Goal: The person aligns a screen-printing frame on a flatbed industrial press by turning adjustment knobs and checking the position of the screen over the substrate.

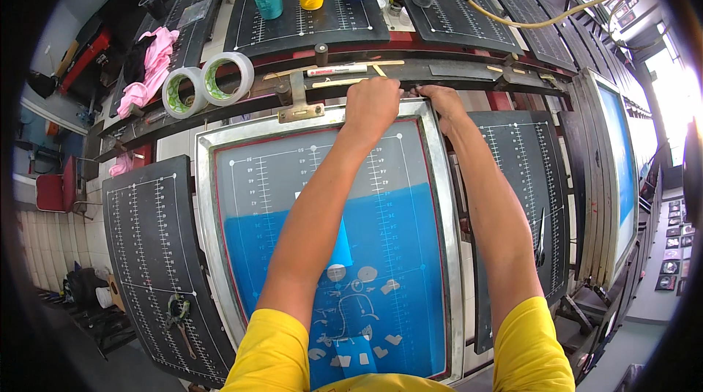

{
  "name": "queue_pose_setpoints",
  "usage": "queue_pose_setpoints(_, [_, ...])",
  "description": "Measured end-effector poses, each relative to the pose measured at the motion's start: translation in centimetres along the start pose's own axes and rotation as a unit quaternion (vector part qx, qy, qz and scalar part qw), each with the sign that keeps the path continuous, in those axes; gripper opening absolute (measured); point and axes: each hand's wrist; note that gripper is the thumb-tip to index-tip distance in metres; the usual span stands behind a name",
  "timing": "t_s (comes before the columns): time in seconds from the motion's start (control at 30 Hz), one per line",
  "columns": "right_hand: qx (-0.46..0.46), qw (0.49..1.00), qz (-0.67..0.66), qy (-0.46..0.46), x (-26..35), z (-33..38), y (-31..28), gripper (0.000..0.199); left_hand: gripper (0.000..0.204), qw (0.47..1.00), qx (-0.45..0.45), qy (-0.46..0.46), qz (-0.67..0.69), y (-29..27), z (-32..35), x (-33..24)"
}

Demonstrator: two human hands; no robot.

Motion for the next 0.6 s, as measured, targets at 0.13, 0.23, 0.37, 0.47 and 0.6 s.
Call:
queue_pose_setpoints(0.13, [-0.013,1.000,-0.011,-0.011,-0.4,-0.4,-0.1,0.016,0.019,0.998,-0.009,0.061,-0.030,0.2,-1.1,-0.5])
queue_pose_setpoints(0.23, [-0.025,1.000,-0.010,-0.006,-0.1,0.4,0.6,0.015,0.020,0.992,0.001,0.115,-0.057,1.2,-2.3,0.0])
queue_pose_setpoints(0.37, [-0.025,0.999,-0.011,-0.027,-0.2,0.6,0.6,0.015,0.020,0.986,-0.015,0.147,-0.079,2.5,-3.1,0.6])
queue_pose_setpoints(0.47, [-0.020,0.999,-0.002,-0.042,-0.6,0.1,-0.1,0.015,0.020,0.987,-0.050,0.144,-0.056,3.4,-2.7,0.4])
queue_pose_setpoints(0.6, [-0.018,0.998,-0.011,-0.054,-0.6,0.4,0.2,0.015,0.018,0.991,-0.062,0.112,-0.047,3.6,-2.5,0.3])
Point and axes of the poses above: each hand's wrist, its own z-axis away from the middle knuckle, its own y-axis out of the palm, x = y × z, and after that the axes turned 2 degrees about z, right-handed
